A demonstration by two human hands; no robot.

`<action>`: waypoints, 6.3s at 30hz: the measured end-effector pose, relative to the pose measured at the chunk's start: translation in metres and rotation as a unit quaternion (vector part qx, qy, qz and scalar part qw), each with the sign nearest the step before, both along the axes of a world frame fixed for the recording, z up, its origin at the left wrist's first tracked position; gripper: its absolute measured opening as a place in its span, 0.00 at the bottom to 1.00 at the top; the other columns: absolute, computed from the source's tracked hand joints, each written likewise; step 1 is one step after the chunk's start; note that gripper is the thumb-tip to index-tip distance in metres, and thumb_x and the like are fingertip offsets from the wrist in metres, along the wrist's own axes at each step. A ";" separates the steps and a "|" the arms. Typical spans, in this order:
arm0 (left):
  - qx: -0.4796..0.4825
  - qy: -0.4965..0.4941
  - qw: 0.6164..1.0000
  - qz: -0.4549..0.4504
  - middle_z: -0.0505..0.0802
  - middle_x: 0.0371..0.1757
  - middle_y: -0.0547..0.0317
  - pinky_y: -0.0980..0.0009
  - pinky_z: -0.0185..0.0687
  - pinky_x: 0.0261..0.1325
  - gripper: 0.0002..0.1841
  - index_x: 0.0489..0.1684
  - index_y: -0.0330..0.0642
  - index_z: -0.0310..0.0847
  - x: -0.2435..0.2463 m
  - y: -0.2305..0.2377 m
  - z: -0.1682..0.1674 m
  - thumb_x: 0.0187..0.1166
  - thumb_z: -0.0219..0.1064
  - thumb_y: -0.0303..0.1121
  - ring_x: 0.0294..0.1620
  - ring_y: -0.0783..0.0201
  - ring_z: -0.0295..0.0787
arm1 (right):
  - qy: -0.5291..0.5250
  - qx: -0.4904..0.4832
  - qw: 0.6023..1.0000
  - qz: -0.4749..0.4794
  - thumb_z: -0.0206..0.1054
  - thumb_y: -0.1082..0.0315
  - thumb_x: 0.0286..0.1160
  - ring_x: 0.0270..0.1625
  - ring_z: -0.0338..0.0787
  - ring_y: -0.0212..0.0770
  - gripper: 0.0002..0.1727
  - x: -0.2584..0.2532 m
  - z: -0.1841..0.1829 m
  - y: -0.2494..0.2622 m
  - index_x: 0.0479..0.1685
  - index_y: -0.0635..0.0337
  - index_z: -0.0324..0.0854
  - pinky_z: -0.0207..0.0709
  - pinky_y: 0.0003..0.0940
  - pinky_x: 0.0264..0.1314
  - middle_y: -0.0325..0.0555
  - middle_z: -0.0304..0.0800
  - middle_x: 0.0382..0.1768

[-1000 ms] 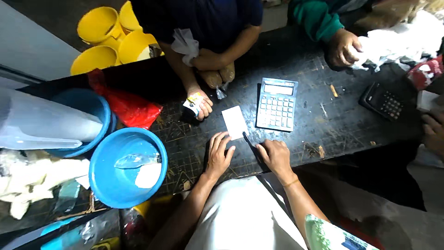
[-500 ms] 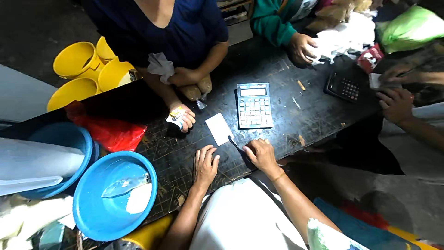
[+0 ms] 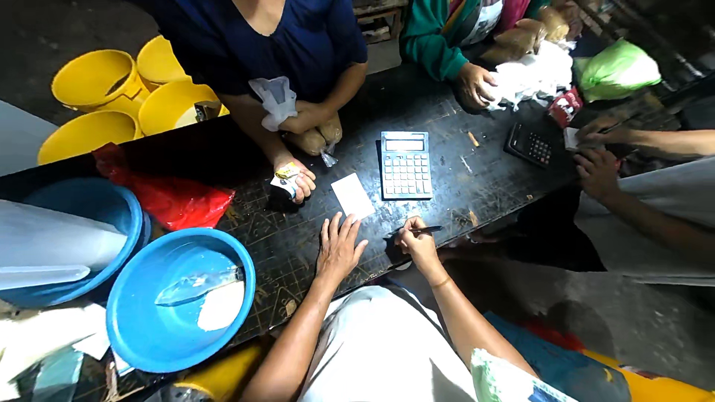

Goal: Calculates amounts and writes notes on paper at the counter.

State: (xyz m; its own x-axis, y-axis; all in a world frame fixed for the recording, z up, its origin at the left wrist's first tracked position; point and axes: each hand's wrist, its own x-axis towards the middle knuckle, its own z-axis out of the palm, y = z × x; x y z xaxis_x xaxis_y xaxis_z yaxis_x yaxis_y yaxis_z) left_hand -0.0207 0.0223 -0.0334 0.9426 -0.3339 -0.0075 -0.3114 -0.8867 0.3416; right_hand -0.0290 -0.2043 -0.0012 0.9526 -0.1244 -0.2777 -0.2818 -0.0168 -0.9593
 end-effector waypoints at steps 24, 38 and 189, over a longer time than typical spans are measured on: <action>-0.002 -0.010 1.000 0.012 0.74 0.88 0.64 0.38 0.42 0.92 0.30 0.82 0.58 0.75 0.003 -0.001 0.010 0.87 0.51 0.59 0.93 0.46 0.56 | -0.063 0.077 0.995 -0.028 0.59 0.70 0.79 0.18 0.80 0.29 0.06 0.000 -0.008 0.008 0.43 0.61 0.79 0.73 0.22 0.18 0.39 0.86 0.24; 0.030 0.018 0.999 0.017 0.73 0.88 0.63 0.40 0.46 0.91 0.31 0.84 0.57 0.73 0.000 -0.004 0.009 0.87 0.50 0.61 0.93 0.48 0.54 | -0.086 0.021 0.996 -0.012 0.62 0.69 0.78 0.27 0.84 0.30 0.09 -0.012 -0.020 0.004 0.49 0.63 0.82 0.80 0.26 0.29 0.40 0.89 0.32; -0.009 -0.016 1.000 -0.009 0.74 0.87 0.59 0.38 0.39 0.92 0.26 0.79 0.59 0.78 0.001 0.000 -0.005 0.87 0.53 0.54 0.93 0.45 0.54 | -0.227 -0.218 0.947 0.058 0.68 0.70 0.72 0.24 0.85 0.29 0.05 0.042 -0.044 0.047 0.31 0.62 0.82 0.81 0.25 0.26 0.41 0.87 0.25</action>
State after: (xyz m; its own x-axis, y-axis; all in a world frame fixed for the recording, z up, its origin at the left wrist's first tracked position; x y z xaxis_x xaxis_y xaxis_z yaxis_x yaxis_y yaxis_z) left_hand -0.0196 0.0227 -0.0384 0.9361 -0.3507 0.0281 -0.3382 -0.8750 0.3465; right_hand 0.0129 -0.1577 -0.0454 0.9756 -0.0199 0.2187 0.1871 -0.4457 -0.8754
